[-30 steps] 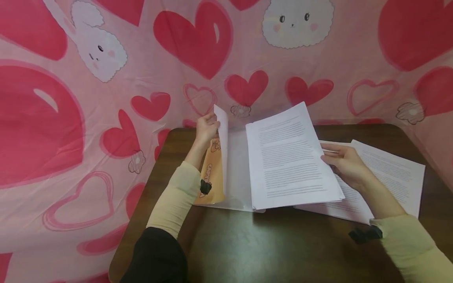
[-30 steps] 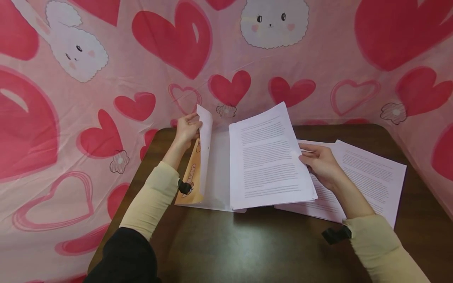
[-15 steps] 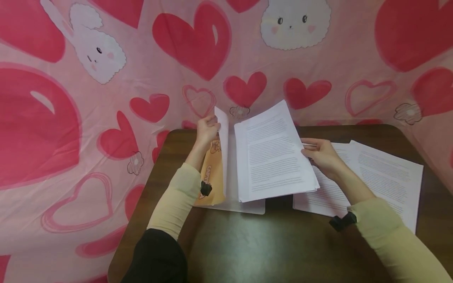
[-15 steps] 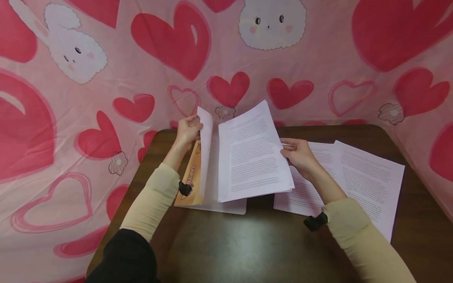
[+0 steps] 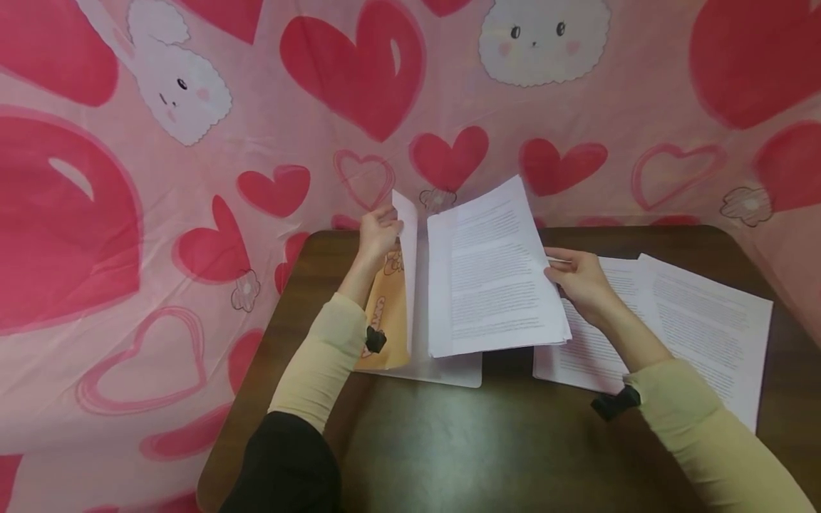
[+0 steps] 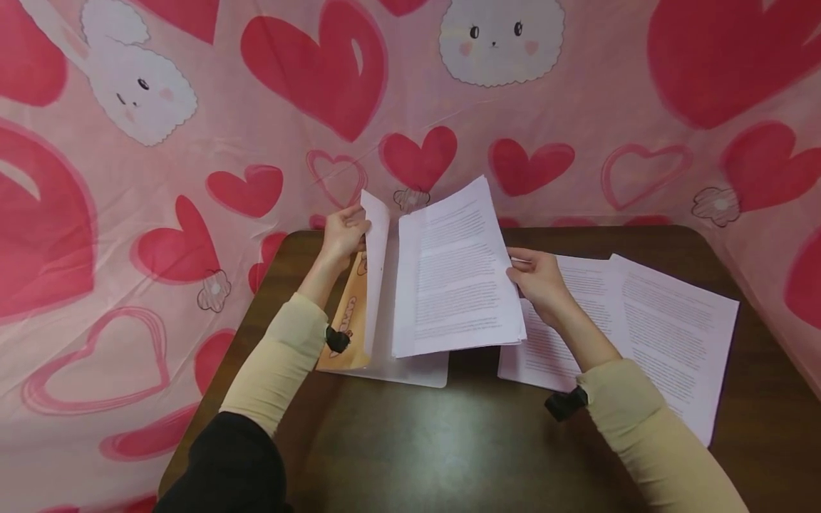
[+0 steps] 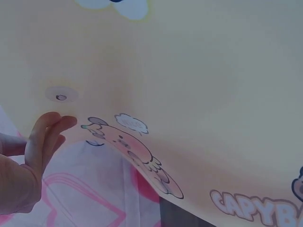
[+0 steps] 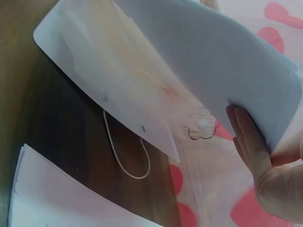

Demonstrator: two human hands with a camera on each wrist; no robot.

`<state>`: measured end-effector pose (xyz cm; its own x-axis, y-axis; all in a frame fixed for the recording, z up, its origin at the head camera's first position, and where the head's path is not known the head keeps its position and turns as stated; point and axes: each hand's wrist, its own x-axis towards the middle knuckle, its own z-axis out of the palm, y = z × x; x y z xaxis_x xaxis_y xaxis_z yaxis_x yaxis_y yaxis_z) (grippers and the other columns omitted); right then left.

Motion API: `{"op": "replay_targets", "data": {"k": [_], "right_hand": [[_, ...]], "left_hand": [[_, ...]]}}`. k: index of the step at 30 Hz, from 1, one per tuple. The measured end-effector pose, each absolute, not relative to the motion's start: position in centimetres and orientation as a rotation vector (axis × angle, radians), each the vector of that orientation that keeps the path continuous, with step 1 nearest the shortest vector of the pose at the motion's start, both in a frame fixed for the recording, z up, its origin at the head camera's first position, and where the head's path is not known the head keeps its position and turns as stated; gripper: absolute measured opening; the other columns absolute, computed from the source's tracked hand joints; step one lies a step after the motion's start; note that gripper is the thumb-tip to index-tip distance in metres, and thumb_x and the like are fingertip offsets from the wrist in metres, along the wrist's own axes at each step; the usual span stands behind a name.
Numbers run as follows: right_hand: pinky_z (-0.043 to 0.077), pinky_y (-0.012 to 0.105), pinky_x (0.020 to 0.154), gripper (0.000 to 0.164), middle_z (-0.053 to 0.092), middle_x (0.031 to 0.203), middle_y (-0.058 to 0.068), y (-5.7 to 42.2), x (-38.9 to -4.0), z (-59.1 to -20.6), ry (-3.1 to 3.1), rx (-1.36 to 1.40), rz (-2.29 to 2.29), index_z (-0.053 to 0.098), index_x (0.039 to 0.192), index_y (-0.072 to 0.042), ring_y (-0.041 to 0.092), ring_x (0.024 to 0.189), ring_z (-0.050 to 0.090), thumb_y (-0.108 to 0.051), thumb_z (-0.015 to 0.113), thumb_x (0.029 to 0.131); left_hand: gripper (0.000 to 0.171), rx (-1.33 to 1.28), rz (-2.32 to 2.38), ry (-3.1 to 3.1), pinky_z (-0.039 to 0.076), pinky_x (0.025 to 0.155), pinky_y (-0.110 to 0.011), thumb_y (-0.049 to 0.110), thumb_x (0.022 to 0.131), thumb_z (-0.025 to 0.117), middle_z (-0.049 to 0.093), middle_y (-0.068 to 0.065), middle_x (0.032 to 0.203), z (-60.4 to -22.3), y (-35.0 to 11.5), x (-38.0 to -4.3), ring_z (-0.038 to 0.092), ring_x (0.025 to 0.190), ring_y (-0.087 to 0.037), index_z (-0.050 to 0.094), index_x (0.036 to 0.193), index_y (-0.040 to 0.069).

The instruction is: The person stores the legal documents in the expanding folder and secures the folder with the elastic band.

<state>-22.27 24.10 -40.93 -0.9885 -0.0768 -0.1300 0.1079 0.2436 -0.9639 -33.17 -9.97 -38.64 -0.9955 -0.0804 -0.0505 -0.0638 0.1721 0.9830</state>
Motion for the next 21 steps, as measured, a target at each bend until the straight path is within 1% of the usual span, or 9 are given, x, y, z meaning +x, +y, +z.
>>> {"op": "replay_targets", "data": {"k": [2,4,11,16,18,19,21], "right_hand": [[0.063,0.016,0.075,0.055,0.051,0.155,0.043,23.9,-22.2,-41.0,2.353,0.043,-1.861,0.034,0.166,0.012,-0.007,0.087,0.069,-0.002,0.047,0.113],[0.063,0.016,0.074,0.056,0.051,0.156,0.043,23.4,-22.0,-41.2,2.337,0.053,-1.883,0.033,0.166,0.012,-0.007,0.087,0.069,-0.002,0.047,0.113],[0.063,0.016,0.074,0.056,0.052,0.158,0.041,21.3,-21.4,-41.9,2.28,0.114,-1.946,0.033,0.167,0.01,-0.005,0.088,0.07,-0.002,0.046,0.114],[0.062,0.013,0.078,0.054,0.053,0.158,0.04,19.9,-21.3,-42.5,2.238,0.118,-1.988,0.035,0.165,0.012,-0.003,0.094,0.07,0.001,0.044,0.113],[0.061,0.012,0.08,0.053,0.053,0.158,0.04,19.3,-21.3,-42.7,2.23,0.121,-1.996,0.036,0.164,0.013,-0.003,0.096,0.069,0.002,0.044,0.113],[0.06,0.012,0.079,0.053,0.054,0.157,0.039,19.1,-21.3,-42.8,2.234,0.125,-1.99,0.036,0.164,0.013,-0.003,0.096,0.069,0.002,0.044,0.113],[0.061,0.013,0.077,0.053,0.055,0.157,0.039,18.6,-21.4,-43.1,2.226,0.132,-1.998,0.037,0.163,0.013,-0.002,0.094,0.07,0.002,0.045,0.112]], "left_hand": [[0.057,0.146,-2.007,-2.396,0.064,0.065,-0.02,0.002,0.108,0.059,0.064,-0.035,0.15,-38.7,-9.9,-33.3,0.071,0.132,-0.044,0.047,0.163,-0.002],[0.057,0.147,-2.001,-2.399,0.062,0.062,-0.018,0.002,0.108,0.059,0.064,-0.035,0.149,-38.7,-9.9,-33.3,0.071,0.132,-0.044,0.047,0.164,-0.002],[0.056,0.129,-2.0,-2.38,0.06,0.06,-0.017,0.001,0.107,0.059,0.065,-0.036,0.147,-38.7,-9.6,-33.2,0.071,0.129,-0.044,0.049,0.162,-0.003],[0.057,0.133,-2.024,-2.361,0.057,0.056,-0.015,0.001,0.107,0.058,0.063,-0.036,0.15,-38.7,-9.5,-33.1,0.07,0.131,-0.045,0.047,0.163,-0.003],[0.057,0.131,-2.027,-2.359,0.059,0.057,-0.016,0.001,0.107,0.058,0.063,-0.036,0.15,-38.7,-9.4,-33.1,0.07,0.131,-0.045,0.047,0.163,-0.003],[0.057,0.133,-2.027,-2.361,0.062,0.06,-0.018,0.0,0.107,0.058,0.063,-0.036,0.15,-38.7,-9.4,-33.1,0.07,0.131,-0.045,0.047,0.163,-0.003],[0.057,0.139,-2.026,-2.363,0.069,0.071,-0.028,0.0,0.107,0.058,0.063,-0.034,0.151,-38.7,-9.4,-33.1,0.07,0.132,-0.044,0.047,0.163,-0.003]]}}
